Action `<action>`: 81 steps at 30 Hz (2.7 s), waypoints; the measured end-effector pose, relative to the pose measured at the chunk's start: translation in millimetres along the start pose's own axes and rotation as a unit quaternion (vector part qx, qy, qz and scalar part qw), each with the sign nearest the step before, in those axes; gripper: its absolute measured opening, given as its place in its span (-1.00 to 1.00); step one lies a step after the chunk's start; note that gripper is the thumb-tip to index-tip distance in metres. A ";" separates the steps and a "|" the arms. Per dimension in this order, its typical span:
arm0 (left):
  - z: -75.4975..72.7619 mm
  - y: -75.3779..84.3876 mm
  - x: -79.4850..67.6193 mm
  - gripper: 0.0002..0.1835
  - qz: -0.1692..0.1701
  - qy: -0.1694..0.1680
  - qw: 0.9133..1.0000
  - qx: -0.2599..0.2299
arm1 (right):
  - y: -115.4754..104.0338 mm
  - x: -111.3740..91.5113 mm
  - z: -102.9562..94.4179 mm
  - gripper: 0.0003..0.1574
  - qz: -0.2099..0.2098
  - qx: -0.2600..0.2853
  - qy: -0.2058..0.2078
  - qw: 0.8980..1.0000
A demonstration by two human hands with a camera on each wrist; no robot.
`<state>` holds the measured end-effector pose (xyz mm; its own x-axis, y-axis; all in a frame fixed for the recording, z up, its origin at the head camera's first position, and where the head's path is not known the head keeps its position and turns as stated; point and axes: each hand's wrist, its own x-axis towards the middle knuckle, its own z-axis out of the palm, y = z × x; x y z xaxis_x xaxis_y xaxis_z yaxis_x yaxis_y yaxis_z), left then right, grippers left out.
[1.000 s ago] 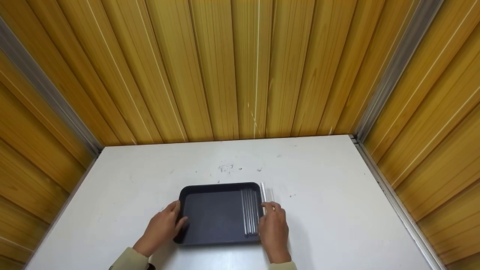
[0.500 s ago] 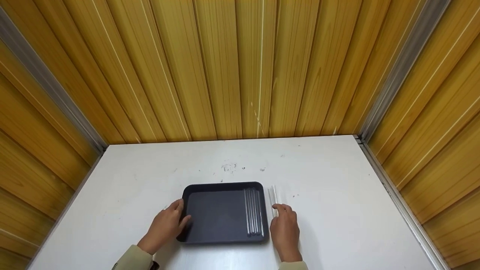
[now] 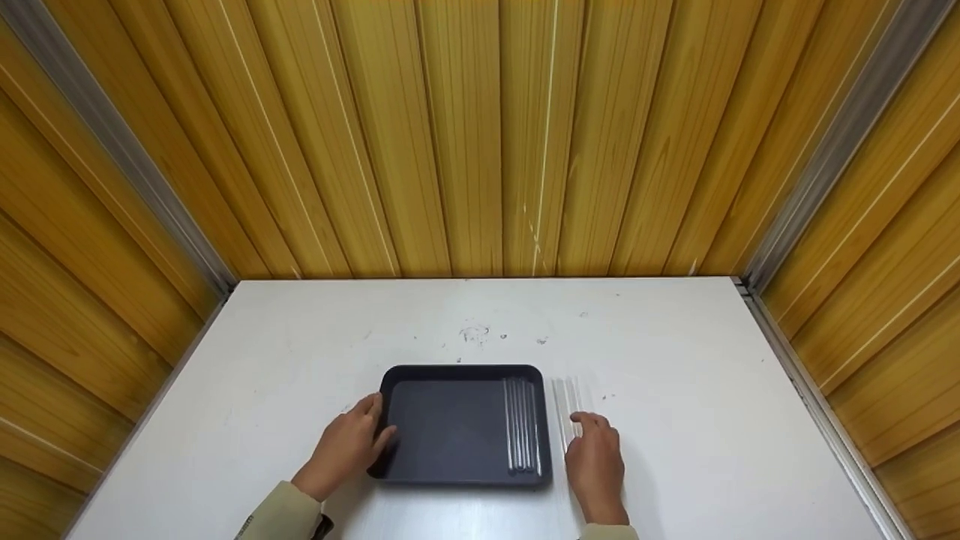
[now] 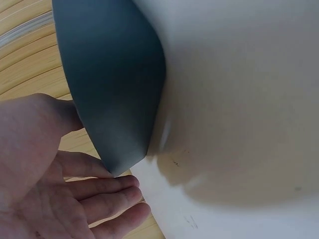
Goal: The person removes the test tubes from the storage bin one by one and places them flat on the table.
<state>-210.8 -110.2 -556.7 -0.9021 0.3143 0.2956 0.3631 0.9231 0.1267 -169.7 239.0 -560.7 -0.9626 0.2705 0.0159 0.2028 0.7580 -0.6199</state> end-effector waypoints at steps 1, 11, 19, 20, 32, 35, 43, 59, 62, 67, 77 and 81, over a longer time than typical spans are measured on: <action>0.5 -0.2 -0.3 -0.36 -0.002 -0.001 1.000 0.000 | 0.7 0.8 0.0 -0.55 0.001 0.000 -0.005 1.000; 1.5 -0.7 -0.5 -0.35 -0.005 -0.002 1.000 0.008 | 6.6 7.3 2.0 -0.53 0.021 0.010 -0.029 0.999; 0.0 1.1 -0.8 -0.36 -0.005 -0.005 1.000 0.008 | 11.1 12.0 8.1 -0.53 0.031 0.008 -0.027 0.999; 0.1 1.9 -0.5 -0.36 -0.004 -0.005 1.000 0.008 | 11.8 12.2 8.3 -0.54 0.032 0.006 -0.024 0.999; 1.8 1.7 -1.6 -0.36 -0.001 -0.003 1.000 0.020 | 13.1 13.5 8.7 -0.59 0.029 0.008 -0.014 0.999; 2.3 1.2 -1.5 -0.36 0.001 0.001 1.000 0.016 | 13.9 13.6 8.0 -0.60 0.035 0.014 -0.014 0.999; 3.3 -0.1 1.3 -0.36 0.003 0.001 1.000 0.005 | 12.2 11.5 2.9 -0.62 0.026 0.022 0.007 0.999; 2.0 0.2 -0.7 -0.35 -0.004 -0.020 1.000 -0.004 | -5.8 1.8 3.8 -0.67 -0.016 0.030 0.037 0.999; 0.5 0.0 -0.7 -0.35 -0.005 -0.020 1.000 -0.014 | -12.5 -0.1 3.1 -0.67 -0.018 0.037 0.037 0.998; -0.9 -1.5 0.0 -0.36 -0.001 -0.016 1.000 -0.020 | -22.2 -3.4 2.6 -0.67 -0.020 0.045 0.036 0.998; 0.0 -6.7 -2.6 -0.36 -0.002 -0.019 0.999 -0.035 | -34.4 -6.7 7.3 -0.69 -0.044 0.053 0.053 0.996; -0.5 -8.9 -3.9 -0.36 -0.008 -0.023 0.999 -0.041 | -39.2 -8.7 8.5 -0.69 -0.048 0.057 0.050 0.996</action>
<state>-210.3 -119.7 -558.5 -0.9169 0.3122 0.2486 0.3656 0.9069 0.2094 -170.8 201.9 -543.2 -0.9527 0.2626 0.1533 0.0843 0.7125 -0.6966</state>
